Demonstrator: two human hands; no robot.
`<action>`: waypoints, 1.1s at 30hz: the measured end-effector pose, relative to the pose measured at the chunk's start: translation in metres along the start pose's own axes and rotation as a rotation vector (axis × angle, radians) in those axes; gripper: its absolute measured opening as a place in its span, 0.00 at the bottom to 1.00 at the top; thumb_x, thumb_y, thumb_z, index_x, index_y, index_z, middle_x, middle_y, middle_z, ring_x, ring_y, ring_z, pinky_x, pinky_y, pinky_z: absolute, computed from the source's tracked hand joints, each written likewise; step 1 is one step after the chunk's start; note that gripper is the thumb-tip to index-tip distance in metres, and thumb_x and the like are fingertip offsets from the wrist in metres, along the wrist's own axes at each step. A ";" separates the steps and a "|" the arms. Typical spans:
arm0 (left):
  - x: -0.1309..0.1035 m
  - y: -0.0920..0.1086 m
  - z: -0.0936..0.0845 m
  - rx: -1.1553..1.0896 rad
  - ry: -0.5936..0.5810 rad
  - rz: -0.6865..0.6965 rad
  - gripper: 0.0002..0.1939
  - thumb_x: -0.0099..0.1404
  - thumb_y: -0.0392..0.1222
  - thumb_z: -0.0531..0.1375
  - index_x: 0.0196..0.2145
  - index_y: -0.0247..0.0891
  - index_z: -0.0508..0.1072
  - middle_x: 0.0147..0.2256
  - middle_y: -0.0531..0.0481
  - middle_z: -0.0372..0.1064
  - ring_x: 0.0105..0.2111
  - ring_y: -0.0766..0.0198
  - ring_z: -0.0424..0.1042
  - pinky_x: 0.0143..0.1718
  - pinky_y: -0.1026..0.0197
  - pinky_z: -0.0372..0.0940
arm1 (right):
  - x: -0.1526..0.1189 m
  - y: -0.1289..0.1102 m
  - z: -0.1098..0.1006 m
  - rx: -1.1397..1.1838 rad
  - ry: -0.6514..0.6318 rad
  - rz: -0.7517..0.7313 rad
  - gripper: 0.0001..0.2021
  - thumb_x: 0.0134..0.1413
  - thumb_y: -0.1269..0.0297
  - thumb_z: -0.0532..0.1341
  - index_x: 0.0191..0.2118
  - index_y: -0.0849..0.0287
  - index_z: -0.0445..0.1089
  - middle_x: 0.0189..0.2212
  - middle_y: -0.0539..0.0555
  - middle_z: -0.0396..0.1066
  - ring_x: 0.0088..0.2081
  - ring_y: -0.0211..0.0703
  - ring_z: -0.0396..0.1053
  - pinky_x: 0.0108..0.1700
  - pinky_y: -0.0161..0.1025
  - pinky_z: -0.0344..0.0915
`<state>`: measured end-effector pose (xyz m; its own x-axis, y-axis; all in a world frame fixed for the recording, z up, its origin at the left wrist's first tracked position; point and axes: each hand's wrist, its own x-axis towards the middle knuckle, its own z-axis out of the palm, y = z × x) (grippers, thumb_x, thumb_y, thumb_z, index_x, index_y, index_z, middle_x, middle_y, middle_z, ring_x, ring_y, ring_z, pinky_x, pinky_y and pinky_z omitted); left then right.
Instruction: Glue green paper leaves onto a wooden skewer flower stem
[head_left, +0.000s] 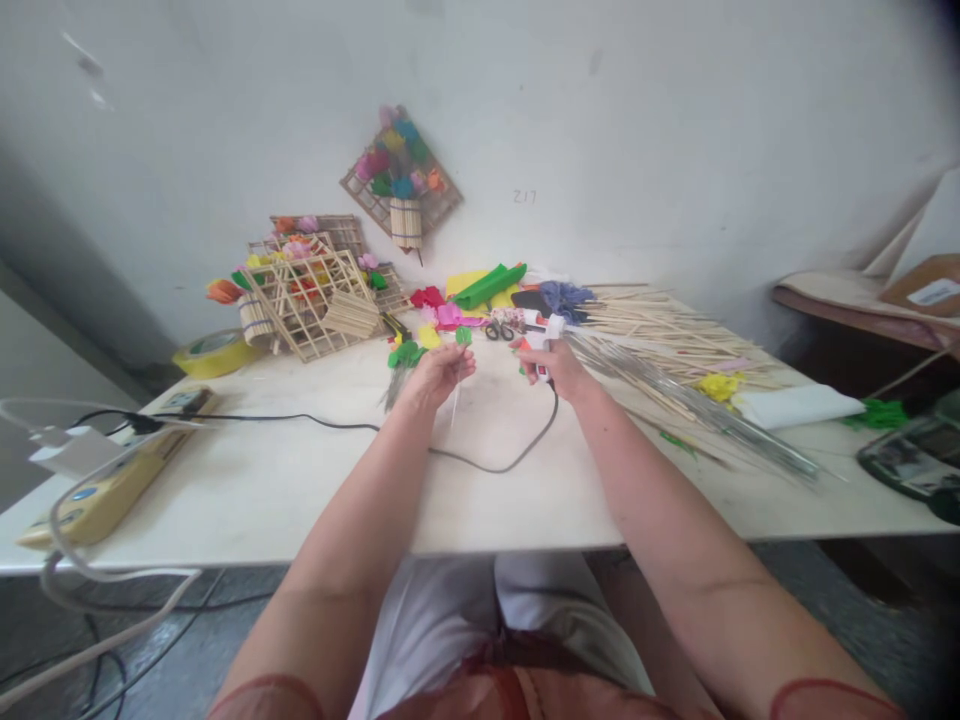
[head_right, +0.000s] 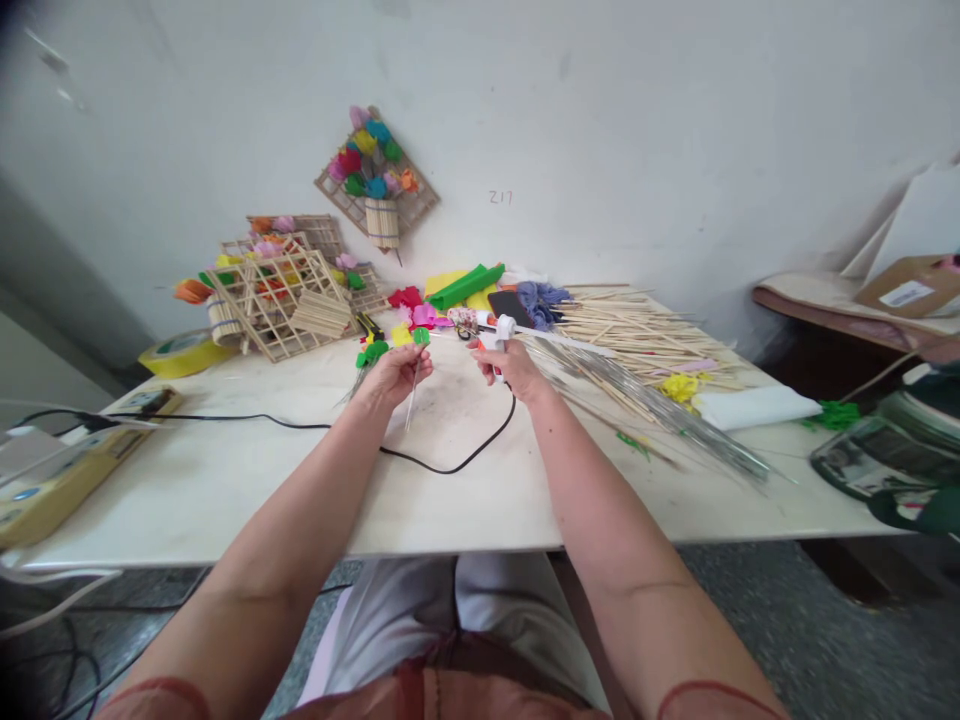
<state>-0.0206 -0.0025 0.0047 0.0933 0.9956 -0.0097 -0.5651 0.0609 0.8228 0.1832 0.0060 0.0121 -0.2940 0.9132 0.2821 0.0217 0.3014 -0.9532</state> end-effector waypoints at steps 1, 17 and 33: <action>0.000 -0.001 0.000 0.005 -0.014 -0.006 0.02 0.55 0.30 0.58 0.26 0.32 0.69 0.21 0.50 0.68 0.21 0.70 0.69 0.28 0.66 0.67 | -0.001 -0.001 0.000 0.049 -0.026 0.006 0.18 0.39 0.56 0.63 0.36 0.65 0.69 0.15 0.46 0.61 0.16 0.33 0.56 0.19 0.34 0.58; -0.003 -0.003 0.003 0.107 -0.083 0.021 0.03 0.55 0.30 0.59 0.24 0.32 0.69 0.22 0.49 0.69 0.22 0.70 0.70 0.28 0.66 0.67 | -0.004 -0.002 0.007 0.038 -0.120 0.103 0.19 0.41 0.51 0.63 0.31 0.66 0.70 0.14 0.47 0.63 0.13 0.30 0.55 0.15 0.31 0.53; 0.000 -0.004 0.001 0.093 0.003 0.016 0.03 0.57 0.29 0.57 0.26 0.29 0.70 0.23 0.48 0.71 0.22 0.69 0.71 0.28 0.66 0.67 | -0.007 -0.015 -0.009 0.002 -0.111 0.070 0.22 0.46 0.45 0.59 0.28 0.64 0.67 0.16 0.50 0.66 0.12 0.29 0.55 0.14 0.31 0.49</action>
<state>-0.0176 -0.0030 0.0018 0.0826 0.9966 0.0023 -0.4878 0.0384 0.8721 0.1936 -0.0025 0.0251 -0.3955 0.8962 0.2010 0.0441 0.2371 -0.9705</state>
